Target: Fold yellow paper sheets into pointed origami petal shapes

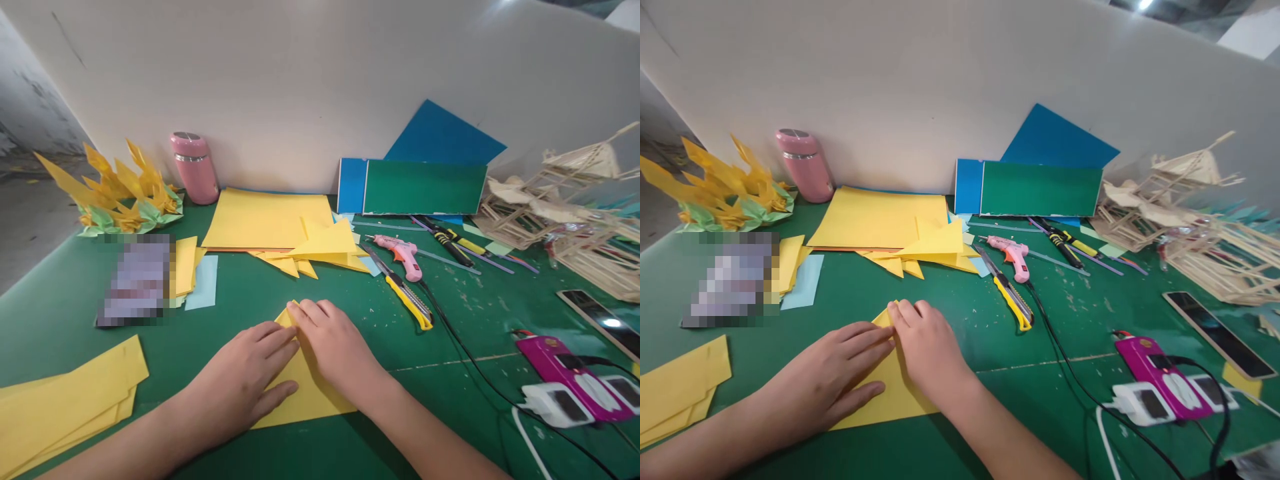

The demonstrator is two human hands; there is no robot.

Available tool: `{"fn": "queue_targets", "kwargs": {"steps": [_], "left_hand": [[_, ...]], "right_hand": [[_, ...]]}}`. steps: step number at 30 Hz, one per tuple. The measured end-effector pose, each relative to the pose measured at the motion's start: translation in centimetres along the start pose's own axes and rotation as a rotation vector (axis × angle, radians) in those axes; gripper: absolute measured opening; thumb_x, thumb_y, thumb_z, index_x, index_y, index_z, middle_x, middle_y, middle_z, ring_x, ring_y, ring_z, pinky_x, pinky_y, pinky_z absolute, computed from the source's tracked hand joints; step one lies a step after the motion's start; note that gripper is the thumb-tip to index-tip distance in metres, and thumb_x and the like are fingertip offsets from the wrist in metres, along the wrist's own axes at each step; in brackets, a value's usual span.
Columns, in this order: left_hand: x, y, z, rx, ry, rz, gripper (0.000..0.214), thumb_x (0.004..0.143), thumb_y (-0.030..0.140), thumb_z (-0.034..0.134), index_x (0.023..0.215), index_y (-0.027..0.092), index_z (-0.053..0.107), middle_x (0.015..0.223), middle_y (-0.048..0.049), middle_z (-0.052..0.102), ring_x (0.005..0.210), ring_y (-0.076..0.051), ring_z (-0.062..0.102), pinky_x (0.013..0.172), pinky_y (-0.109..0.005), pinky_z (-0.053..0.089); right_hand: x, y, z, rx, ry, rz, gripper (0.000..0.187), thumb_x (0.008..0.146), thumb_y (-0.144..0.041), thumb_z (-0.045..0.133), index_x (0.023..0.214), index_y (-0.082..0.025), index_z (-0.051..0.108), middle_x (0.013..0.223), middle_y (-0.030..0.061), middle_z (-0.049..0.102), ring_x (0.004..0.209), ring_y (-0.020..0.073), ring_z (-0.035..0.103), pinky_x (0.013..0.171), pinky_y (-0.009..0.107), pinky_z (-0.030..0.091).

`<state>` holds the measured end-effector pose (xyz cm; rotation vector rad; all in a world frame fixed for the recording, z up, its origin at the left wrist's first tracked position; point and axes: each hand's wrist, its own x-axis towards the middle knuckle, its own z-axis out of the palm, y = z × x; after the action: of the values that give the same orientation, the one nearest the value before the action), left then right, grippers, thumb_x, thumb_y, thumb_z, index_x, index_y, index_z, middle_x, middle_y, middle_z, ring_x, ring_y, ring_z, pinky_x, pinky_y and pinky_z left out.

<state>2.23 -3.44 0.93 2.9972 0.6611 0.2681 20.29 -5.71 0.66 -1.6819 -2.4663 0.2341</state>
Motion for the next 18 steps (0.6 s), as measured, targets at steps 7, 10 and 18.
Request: {"fn": "queue_targets", "kwargs": {"steps": [7,10,18], "left_hand": [[-0.1,0.4,-0.2,0.000,-0.024,-0.040,0.034,0.089,0.033,0.057,0.116,0.013,0.062,0.119,-0.0099,0.066,0.107,-0.029,0.058,0.091,-0.040,0.051],[0.1,0.6,-0.5,0.019,-0.028,-0.058,0.029,0.088,0.033,0.058,0.111,0.015,0.064,0.117,-0.0082,0.066,0.107,-0.029,0.057,0.092,-0.040,0.049],[0.6,1.3,-0.2,0.252,-0.081,0.021,0.026,0.090,0.036,0.057,0.104,0.016,0.067,0.110,-0.0095,0.068,0.103,-0.027,0.058,0.089,-0.041,0.043]], "right_hand": [[0.4,0.3,0.2,-0.016,0.010,0.004,0.055,0.084,0.004,0.039,0.136,-0.009,0.047,0.115,0.0110,0.061,0.093,0.0248,0.052,0.077,0.038,0.049],[0.2,0.5,0.2,-0.005,0.025,-0.048,0.054,0.083,0.002,0.042,0.135,-0.011,0.048,0.117,0.0105,0.061,0.093,0.0247,0.052,0.078,0.038,0.049],[0.0,0.6,0.6,-0.002,0.068,-0.037,0.056,0.081,0.003,0.043,0.134,-0.011,0.048,0.116,0.0121,0.061,0.091,0.0242,0.052,0.075,0.037,0.049]]}}
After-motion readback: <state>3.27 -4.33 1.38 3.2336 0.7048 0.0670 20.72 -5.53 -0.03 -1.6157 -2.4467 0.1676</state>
